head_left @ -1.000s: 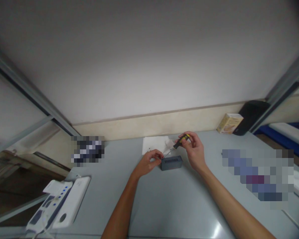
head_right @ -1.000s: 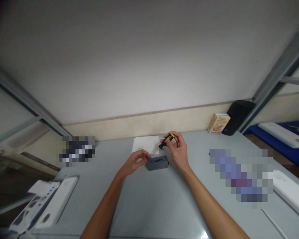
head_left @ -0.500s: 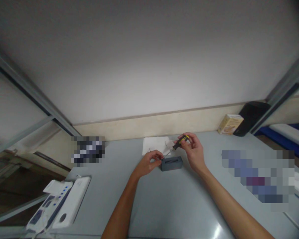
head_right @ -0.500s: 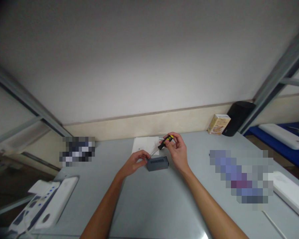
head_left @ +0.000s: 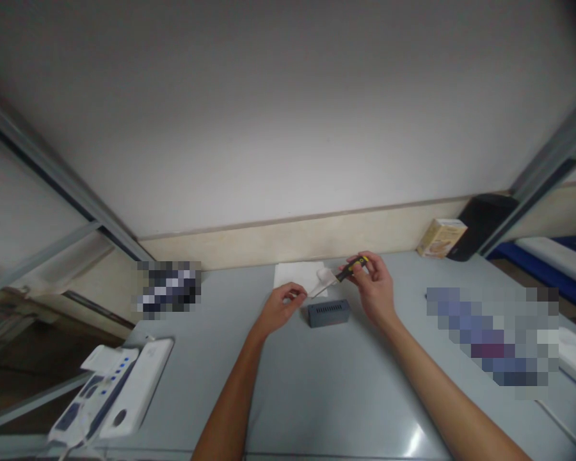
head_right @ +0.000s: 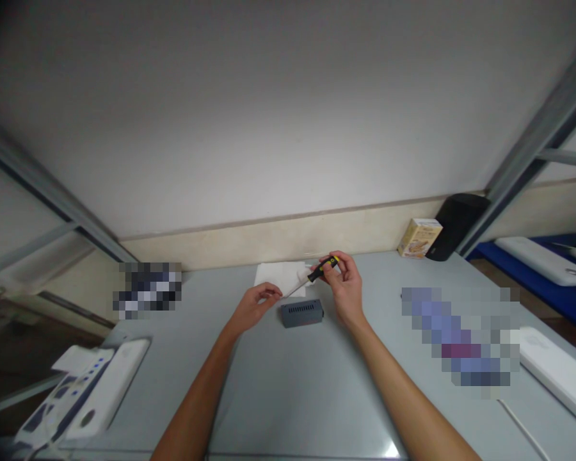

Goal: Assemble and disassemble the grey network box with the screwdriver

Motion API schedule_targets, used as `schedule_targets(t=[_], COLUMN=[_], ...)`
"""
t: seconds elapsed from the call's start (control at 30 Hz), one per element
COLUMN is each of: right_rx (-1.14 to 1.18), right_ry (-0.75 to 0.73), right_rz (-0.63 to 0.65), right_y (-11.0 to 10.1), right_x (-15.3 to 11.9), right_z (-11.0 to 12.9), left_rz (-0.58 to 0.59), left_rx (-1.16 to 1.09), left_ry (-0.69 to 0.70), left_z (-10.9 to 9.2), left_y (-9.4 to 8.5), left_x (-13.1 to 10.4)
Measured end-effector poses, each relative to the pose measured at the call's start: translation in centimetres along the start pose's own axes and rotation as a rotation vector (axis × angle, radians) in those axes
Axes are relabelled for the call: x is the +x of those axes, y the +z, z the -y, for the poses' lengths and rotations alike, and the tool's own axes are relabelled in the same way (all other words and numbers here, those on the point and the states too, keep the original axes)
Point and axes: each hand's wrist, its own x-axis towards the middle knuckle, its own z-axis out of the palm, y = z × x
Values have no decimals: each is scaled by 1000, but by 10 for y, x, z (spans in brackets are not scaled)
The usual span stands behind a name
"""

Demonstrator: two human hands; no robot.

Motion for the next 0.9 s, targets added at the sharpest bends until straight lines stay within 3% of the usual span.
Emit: schedule_targets(t=[0.1, 0.23, 0.43, 0.63, 0.77, 0.9], right_rx=[30, 83, 119, 135, 145, 91], right_ry=[46, 127, 169, 156, 147, 139], right_rz=[-82, -188, -241, -315, -355, -299], right_y=[-6, -18, -30, -41, -60, -74], right_x=[6, 13, 19, 20, 18, 9], right_z=[-5, -14, -28, -32, -30, -21], left_rz=[-270, -407, -430, -461, -357, -49], left_rx=[252, 553, 562, 485, 344, 28], left_ry=[15, 23, 19, 73, 149, 157], left_z=[19, 45, 58, 47, 23, -3], left_y=[-8, -18, -22, -21, -9, 18], left_x=[3, 4, 3, 3, -2, -16])
